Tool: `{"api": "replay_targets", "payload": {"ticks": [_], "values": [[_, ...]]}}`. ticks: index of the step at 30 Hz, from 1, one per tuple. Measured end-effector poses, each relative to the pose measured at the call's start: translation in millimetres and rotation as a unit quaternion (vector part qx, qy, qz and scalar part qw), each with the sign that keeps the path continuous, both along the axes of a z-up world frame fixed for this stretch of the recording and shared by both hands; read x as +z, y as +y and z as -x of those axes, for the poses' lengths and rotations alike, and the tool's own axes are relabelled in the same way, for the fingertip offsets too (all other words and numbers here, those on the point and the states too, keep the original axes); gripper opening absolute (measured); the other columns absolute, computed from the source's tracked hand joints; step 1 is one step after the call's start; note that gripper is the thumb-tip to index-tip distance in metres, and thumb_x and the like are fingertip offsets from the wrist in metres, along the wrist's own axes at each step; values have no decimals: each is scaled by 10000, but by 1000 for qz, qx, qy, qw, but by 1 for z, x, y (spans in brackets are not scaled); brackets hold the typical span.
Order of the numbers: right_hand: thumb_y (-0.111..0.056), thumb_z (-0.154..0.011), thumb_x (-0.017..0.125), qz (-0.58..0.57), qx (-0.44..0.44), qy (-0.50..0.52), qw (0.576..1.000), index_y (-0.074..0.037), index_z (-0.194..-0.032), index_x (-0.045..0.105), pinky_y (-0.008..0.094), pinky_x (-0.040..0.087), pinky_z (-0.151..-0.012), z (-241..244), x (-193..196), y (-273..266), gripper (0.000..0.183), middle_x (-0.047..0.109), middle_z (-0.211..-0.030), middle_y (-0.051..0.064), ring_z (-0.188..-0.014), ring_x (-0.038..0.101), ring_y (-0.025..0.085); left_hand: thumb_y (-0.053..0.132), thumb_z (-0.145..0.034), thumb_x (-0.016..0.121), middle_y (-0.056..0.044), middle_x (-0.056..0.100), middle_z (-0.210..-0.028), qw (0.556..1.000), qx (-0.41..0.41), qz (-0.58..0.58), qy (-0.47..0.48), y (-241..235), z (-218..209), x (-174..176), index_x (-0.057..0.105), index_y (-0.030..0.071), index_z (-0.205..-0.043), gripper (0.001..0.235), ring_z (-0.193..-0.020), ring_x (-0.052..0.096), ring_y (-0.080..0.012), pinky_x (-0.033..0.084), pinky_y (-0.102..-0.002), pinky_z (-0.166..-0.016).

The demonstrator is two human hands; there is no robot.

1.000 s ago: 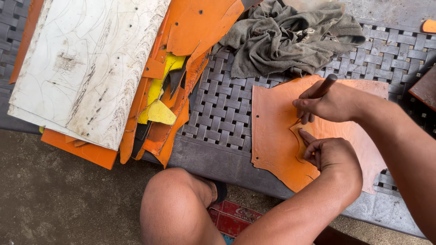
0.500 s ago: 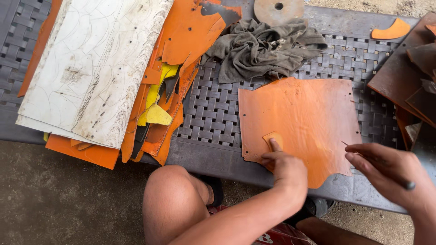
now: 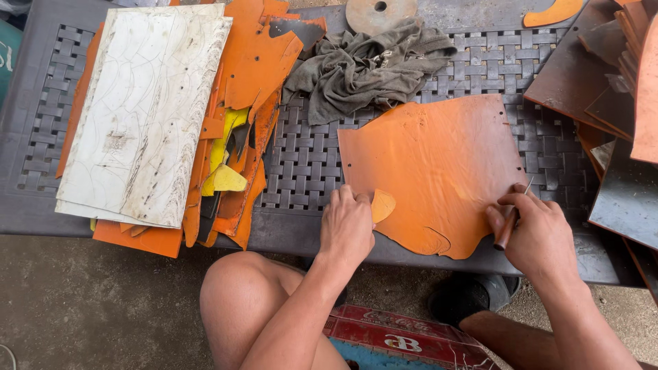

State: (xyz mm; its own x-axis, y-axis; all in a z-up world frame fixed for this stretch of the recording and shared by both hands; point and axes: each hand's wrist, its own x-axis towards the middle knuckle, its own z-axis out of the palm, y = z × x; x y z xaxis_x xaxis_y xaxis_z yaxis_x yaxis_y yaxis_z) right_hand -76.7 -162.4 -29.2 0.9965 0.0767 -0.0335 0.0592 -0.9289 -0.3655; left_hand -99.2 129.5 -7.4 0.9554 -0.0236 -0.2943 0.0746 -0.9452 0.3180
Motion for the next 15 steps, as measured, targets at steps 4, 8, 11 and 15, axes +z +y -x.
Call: {"api": "replay_targets", "payload": {"ticks": [4,8,11,15], "values": [[-397,-965,695,-24,-57,54,997,-61,-1159,729,489,538,-922,-6,13,2,390,755,-1045,172,-1033,689,385,-67,-896,683,-192,615,-1159,992,-86,-58,-72,-4,-18,-12,704,6,-1199,313,-1130,605,-287,510,-462,-1037],[-351,-1024,647,-9,-48,33,998,-57,-1175,721,502,540,-896,-10,14,1,339,731,-1018,209,-1031,681,412,49,-829,724,-240,564,-1327,989,-72,-49,-121,-4,-20,-18,714,28,-1190,362,-1277,538,-332,445,-498,-1083],[-285,-1112,547,-66,11,-7,998,-50,-1199,685,493,532,-958,-12,8,1,286,729,-1142,176,-1100,672,402,245,-873,743,-271,488,-1420,999,-35,5,-41,-2,-9,-12,678,5,-1230,435,-1358,448,-373,362,-545,-1130],[-300,-1020,570,-73,121,-48,989,-86,-1208,692,532,415,-1116,-20,-5,18,310,663,-1353,174,-1304,582,360,411,-836,751,-314,318,-1532,999,-33,11,0,-10,-6,-6,592,61,-1374,661,-1446,284,-436,264,-597,-1154]]}}
